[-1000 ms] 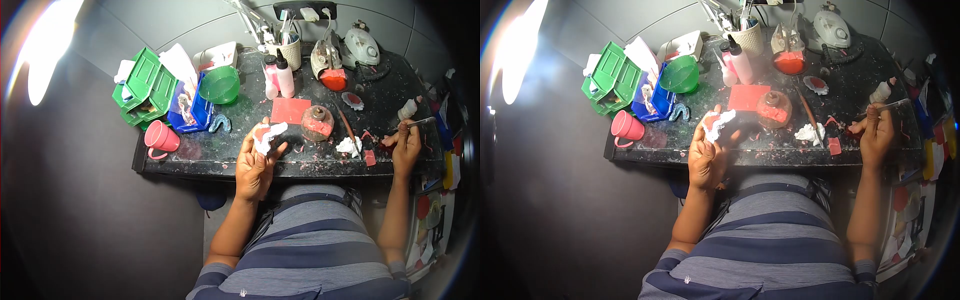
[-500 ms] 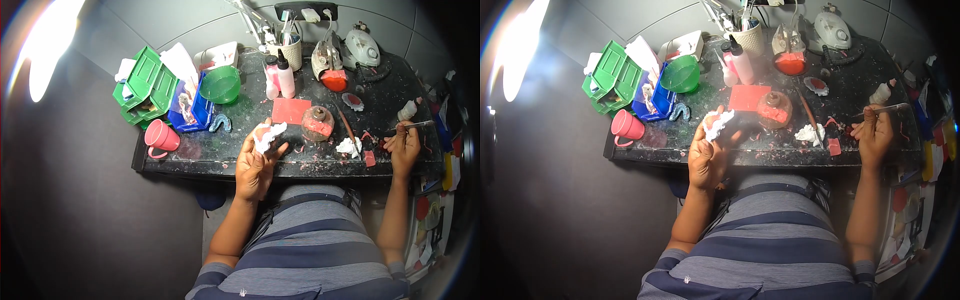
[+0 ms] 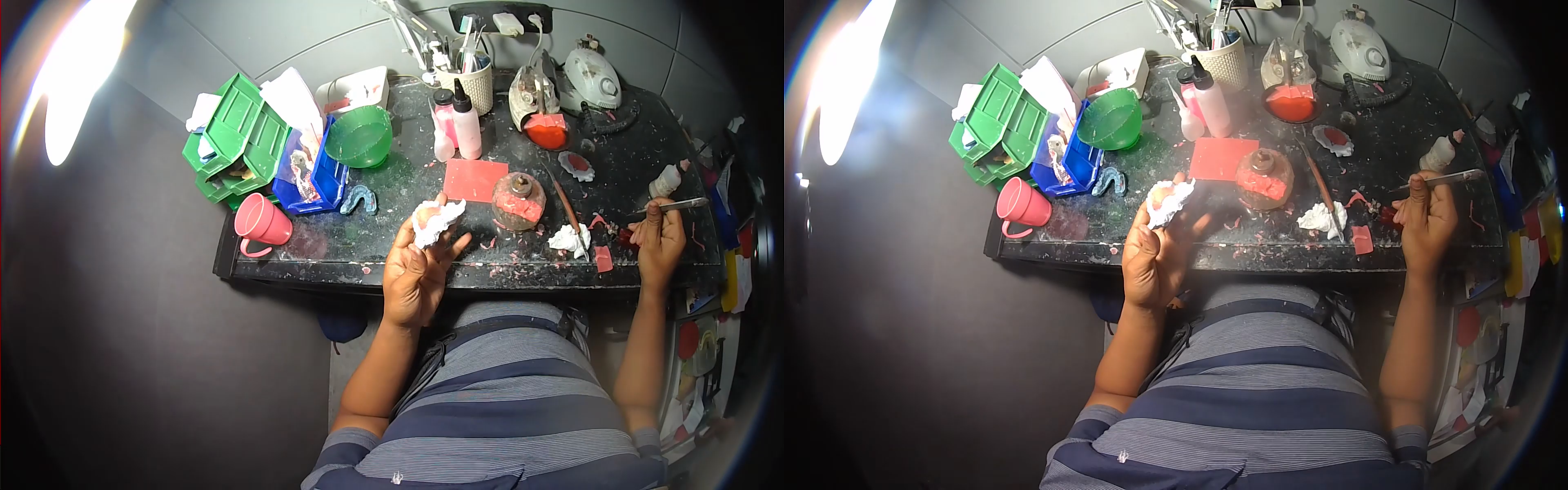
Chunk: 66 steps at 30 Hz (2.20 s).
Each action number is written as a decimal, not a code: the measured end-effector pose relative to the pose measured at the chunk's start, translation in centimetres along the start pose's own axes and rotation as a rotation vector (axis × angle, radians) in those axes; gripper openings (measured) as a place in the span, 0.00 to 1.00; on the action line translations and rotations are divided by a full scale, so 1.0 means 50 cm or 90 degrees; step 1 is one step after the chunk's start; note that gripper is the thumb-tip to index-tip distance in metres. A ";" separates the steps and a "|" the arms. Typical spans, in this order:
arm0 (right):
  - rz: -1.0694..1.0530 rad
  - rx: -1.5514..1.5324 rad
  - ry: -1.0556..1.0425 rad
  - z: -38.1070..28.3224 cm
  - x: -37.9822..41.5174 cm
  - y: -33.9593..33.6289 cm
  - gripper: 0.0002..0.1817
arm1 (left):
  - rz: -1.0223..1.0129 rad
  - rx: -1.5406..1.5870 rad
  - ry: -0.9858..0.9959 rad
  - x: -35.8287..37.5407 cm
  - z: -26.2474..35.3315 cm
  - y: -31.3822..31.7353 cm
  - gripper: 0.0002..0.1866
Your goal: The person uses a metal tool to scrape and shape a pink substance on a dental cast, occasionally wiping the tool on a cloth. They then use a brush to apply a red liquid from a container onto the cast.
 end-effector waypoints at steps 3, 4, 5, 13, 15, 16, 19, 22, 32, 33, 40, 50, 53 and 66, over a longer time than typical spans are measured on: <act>-0.003 0.000 0.002 0.001 -0.001 0.001 0.13 | -0.002 -0.003 -0.004 -0.002 0.001 0.001 0.36; -0.002 0.001 0.000 0.000 0.000 0.002 0.13 | -0.007 0.006 -0.009 -0.004 0.001 0.001 0.35; -0.001 0.002 -0.005 -0.002 0.000 0.001 0.14 | -0.014 0.007 -0.005 -0.006 0.000 -0.002 0.35; -0.013 -0.035 -0.014 -0.009 0.005 0.002 0.12 | 0.023 0.116 -0.064 -0.015 0.000 0.000 0.39; -0.026 -0.050 -0.014 -0.008 0.007 0.003 0.12 | 0.015 0.105 -0.071 -0.011 0.001 0.008 0.40; -0.026 -0.051 -0.012 -0.007 0.008 0.001 0.12 | 0.052 0.072 -0.076 -0.010 0.001 0.009 0.40; -0.020 -0.053 -0.011 -0.006 0.008 -0.002 0.12 | 0.087 0.038 -0.086 -0.008 -0.003 0.001 0.41; -0.032 -0.055 -0.006 -0.007 0.008 0.001 0.12 | 0.093 0.026 -0.097 -0.003 -0.001 0.006 0.42; -0.041 -0.050 0.010 -0.002 0.008 0.004 0.12 | 0.108 -0.037 -0.104 0.000 -0.002 0.009 0.42; -0.043 -0.052 0.012 -0.002 0.009 0.004 0.12 | 0.108 -0.036 -0.103 0.000 -0.002 0.009 0.42; -0.047 -0.056 0.006 -0.005 0.007 0.006 0.12 | 0.097 -0.076 -0.103 0.000 -0.003 0.007 0.42; -0.056 -0.041 0.004 -0.004 0.006 0.006 0.11 | 0.092 -0.072 -0.103 -0.002 -0.005 0.006 0.42; -0.050 -0.041 0.005 -0.005 0.007 0.009 0.12 | 0.101 -0.089 -0.096 -0.002 -0.004 0.009 0.42; -0.280 0.145 0.102 -0.092 -0.037 0.068 0.24 | 0.078 -0.083 -0.073 -0.002 -0.007 0.006 0.40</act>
Point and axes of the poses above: each hand's wrist, its own x-axis away from the middle knuckle, its own y-axis out of the palm, z = x × y, the point moved 5 cm from there along -x, towards the middle knuckle, and after that the axes turned 13 degrees about -y, right-handed, at the moved point
